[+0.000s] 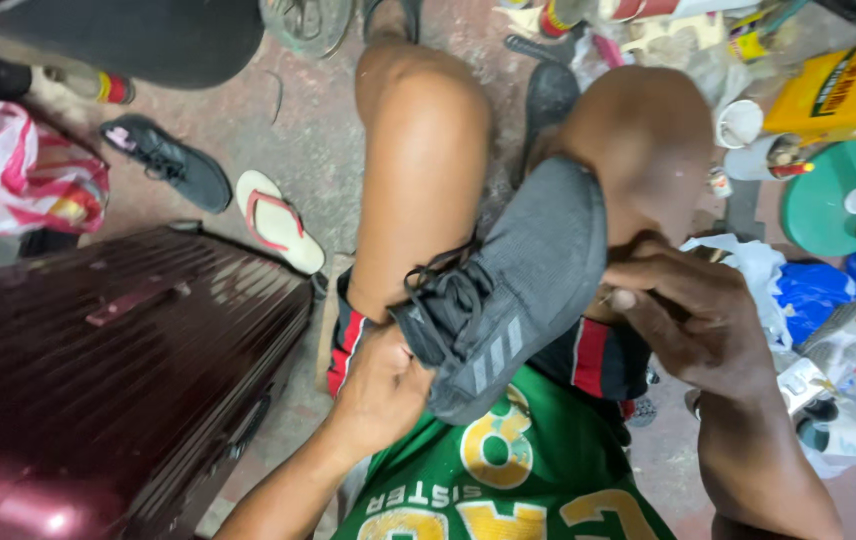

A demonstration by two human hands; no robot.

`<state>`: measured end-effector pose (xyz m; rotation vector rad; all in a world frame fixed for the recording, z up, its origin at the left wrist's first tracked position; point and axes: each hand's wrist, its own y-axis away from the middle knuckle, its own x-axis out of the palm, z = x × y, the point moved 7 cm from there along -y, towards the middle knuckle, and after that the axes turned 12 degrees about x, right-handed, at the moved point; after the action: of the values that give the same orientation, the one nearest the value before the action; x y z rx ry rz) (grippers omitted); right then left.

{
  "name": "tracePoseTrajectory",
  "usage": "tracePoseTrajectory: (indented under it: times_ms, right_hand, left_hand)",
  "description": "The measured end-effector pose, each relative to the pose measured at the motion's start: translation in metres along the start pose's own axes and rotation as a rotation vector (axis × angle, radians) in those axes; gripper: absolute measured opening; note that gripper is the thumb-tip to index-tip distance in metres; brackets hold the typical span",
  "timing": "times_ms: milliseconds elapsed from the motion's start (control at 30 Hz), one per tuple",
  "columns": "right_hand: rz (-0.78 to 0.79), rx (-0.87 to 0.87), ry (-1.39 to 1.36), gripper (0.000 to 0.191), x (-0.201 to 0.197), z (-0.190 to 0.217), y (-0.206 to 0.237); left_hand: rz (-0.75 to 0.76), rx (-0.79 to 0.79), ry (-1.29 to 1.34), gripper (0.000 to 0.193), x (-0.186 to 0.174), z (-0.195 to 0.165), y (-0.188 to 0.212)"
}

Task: The person sits on the floor and sews a black sneaker using a needle and thread. They repeatedly pass the needle through the shoe's upper and sole, pull the thread, and adjust the shoe's position to continue stitching.

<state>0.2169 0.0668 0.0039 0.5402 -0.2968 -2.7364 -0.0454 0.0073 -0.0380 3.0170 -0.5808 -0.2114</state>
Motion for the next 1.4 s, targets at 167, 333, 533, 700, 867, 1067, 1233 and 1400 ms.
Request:
tracePoseTrajectory:
  times_ms: [167,333,533,700,867,1067,1233,1400]
  right_hand:
    - [-0.086,0.046,0.061,0.014,-0.019,0.0,0.007]
    - [-0.09,-0.003,0.085,0.016,-0.03,-0.01,0.013]
    - [-0.027,0.005,0.104,0.017,-0.037,-0.029,0.015]
    - [0.001,-0.021,0.197,0.016,-0.041,-0.03,0.016]
    - [0.092,-0.045,0.165,0.018,-0.044,-0.027,0.012]
    - [0.151,-0.005,0.269,0.022,-0.046,-0.021,0.008]
    - [0.174,0.004,0.333,0.022,-0.049,-0.016,0.001]
    - [0.141,0.028,0.425,0.02,-0.054,-0.009,0.001]
  left_hand:
    - [0.108,-0.561,0.258,0.025,0.037,0.033,-0.012]
    - [-0.027,0.291,-0.024,0.028,0.031,-0.005,-0.022]
    - [0.194,0.176,-0.184,0.032,0.077,0.048,-0.011]
    - [0.303,0.095,-0.011,0.033,0.106,0.079,-0.022]
    - [0.281,-0.02,0.322,0.034,0.118,0.087,-0.038]
    - [0.278,-0.095,0.542,0.035,0.134,0.091,-0.045]
    - [0.291,-0.124,0.584,0.035,0.134,0.091,-0.035]
    - [0.294,-0.154,0.605,0.036,0.134,0.09,-0.033]
